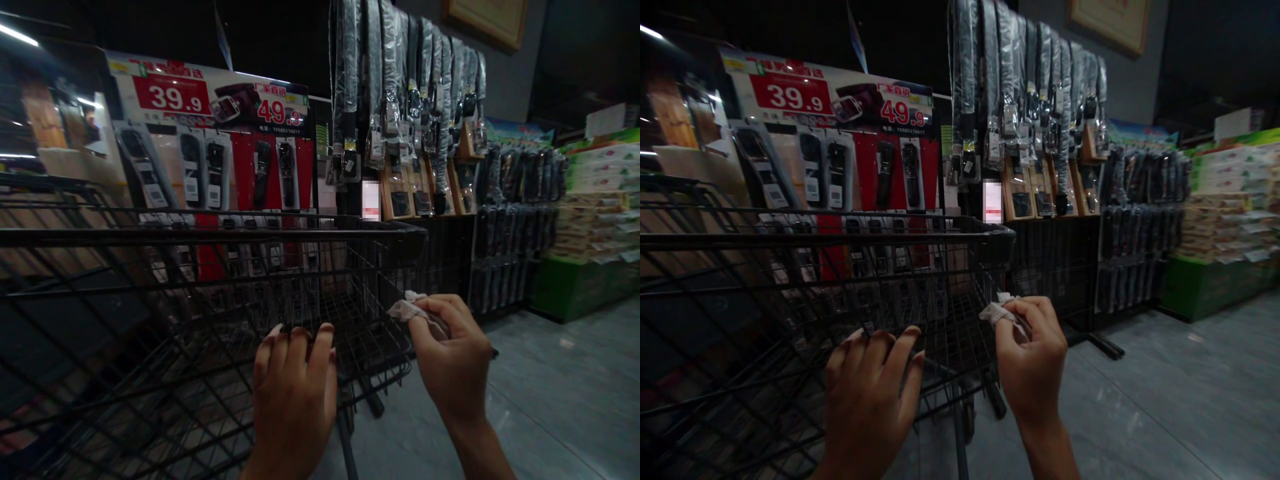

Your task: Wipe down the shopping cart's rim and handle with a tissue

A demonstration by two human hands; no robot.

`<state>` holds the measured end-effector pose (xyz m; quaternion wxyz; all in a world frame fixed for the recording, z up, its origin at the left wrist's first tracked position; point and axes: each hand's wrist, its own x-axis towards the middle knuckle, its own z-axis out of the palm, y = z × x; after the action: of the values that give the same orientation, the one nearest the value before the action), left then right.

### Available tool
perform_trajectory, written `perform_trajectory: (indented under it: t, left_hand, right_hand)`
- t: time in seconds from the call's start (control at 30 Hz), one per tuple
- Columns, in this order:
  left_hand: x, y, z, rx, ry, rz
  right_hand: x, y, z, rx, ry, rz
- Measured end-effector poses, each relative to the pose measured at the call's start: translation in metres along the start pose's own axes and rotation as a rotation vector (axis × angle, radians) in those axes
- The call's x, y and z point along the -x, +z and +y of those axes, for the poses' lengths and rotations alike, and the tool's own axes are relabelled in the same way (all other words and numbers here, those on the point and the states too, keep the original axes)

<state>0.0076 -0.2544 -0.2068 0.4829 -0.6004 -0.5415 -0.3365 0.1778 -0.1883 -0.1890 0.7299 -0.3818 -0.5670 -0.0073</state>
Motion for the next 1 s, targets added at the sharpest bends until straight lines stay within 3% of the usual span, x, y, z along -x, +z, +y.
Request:
perform_trajectory:
  t: [0.13,0.23,0.33,0.57,0.77,1.0]
  left_hand:
    - [-0.001,-0.002,0.0,-0.01,0.007,0.024]
    - [-0.001,-0.003,0.0,-0.015,0.015,0.026]
    - [0.0,-0.003,-0.001,-0.024,0.019,0.005]
    - [0.004,0.001,0.0,-0.006,0.002,-0.037]
    - [0.013,0.001,0.007,0.058,-0.019,0.023]
    - [0.068,0.007,0.011,0.202,-0.112,0.042]
  right_hand:
    - [-0.001,0.003,0.019,-0.093,0.329,-0.027]
    - [0.003,0.005,0.018,-0.154,0.409,0.013]
    - [0.008,0.006,0.006,-0.137,0.308,0.043]
    - [0.029,0.017,-0.02,-0.024,-0.163,0.018]
    - [0.051,0.031,-0.035,-0.057,-0.245,-0.062]
    - [0.063,0.032,-0.023,-0.052,-0.348,-0.104]
